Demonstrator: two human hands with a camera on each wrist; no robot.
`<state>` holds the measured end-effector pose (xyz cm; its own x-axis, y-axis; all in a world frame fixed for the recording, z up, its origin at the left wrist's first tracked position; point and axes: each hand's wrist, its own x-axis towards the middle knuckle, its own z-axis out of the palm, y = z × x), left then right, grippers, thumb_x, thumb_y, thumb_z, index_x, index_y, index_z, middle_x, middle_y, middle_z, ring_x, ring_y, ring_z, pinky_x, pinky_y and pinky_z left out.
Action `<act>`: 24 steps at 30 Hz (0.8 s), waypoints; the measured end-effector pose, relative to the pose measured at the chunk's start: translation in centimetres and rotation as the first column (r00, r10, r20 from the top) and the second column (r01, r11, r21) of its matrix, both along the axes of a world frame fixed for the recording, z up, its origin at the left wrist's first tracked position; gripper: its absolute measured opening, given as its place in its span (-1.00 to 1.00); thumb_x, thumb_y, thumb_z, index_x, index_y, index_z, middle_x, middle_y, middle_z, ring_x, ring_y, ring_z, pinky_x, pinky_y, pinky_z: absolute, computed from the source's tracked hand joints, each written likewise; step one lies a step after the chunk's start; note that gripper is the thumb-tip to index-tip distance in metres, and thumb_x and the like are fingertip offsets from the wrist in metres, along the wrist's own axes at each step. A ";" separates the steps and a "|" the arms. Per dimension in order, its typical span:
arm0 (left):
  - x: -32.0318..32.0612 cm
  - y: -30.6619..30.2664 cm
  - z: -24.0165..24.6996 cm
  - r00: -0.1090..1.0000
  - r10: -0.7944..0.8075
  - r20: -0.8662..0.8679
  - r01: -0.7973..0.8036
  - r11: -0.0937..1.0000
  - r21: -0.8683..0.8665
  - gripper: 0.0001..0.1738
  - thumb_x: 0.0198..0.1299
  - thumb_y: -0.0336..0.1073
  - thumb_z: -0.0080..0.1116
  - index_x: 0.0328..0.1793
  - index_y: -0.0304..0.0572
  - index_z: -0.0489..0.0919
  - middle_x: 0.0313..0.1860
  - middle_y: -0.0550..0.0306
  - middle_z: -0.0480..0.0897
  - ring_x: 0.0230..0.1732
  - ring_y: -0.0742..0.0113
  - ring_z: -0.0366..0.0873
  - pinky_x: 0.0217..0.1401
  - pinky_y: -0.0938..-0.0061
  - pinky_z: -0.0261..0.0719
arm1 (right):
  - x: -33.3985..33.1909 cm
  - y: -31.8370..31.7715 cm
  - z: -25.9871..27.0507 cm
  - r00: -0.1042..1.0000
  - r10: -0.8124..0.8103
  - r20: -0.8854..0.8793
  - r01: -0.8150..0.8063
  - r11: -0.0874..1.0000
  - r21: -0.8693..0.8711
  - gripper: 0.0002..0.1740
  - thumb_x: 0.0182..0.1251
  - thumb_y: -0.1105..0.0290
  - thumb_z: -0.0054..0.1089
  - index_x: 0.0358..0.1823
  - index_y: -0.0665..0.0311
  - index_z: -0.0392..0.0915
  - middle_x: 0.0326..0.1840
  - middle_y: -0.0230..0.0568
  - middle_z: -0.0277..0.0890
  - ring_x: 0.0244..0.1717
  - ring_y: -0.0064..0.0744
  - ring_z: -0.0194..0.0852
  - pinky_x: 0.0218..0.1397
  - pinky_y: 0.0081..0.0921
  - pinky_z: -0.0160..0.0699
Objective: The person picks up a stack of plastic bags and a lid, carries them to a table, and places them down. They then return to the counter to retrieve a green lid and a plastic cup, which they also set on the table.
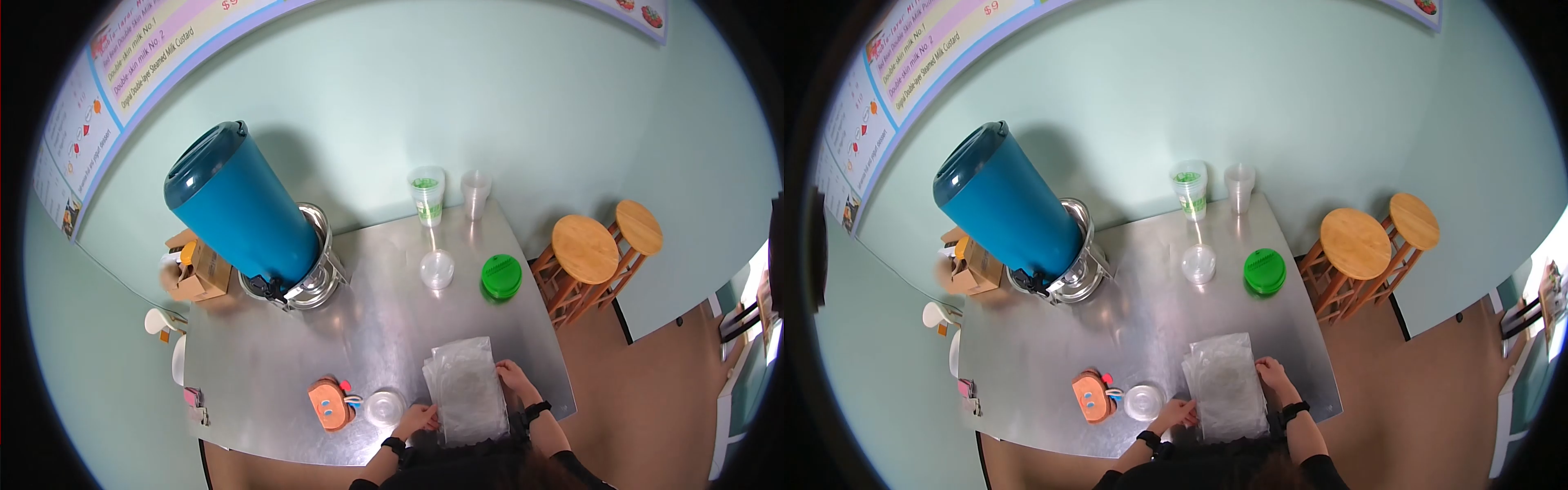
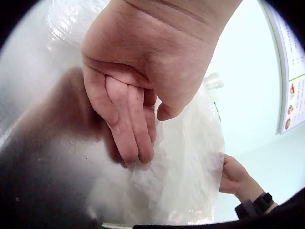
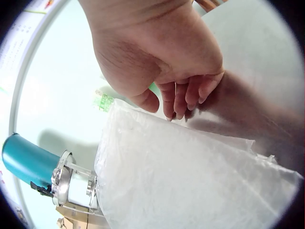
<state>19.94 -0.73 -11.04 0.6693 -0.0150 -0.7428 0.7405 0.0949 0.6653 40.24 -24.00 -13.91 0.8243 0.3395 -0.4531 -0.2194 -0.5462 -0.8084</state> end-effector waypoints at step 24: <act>0.7 0.0 1.3 0.996 0.023 -0.083 -0.022 1.000 0.010 -0.44 0.23 0.01 -0.14 -0.40 -0.48 0.50 -0.50 -0.08 0.60 -0.54 0.25 0.58 -0.46 0.51 0.54 | -0.4 0.9 2.7 0.993 -0.039 0.111 0.043 0.999 -0.032 -0.76 0.07 0.32 0.02 -0.30 0.31 0.53 -0.32 -0.11 0.55 -0.21 -0.23 0.52 -0.11 -0.43 0.45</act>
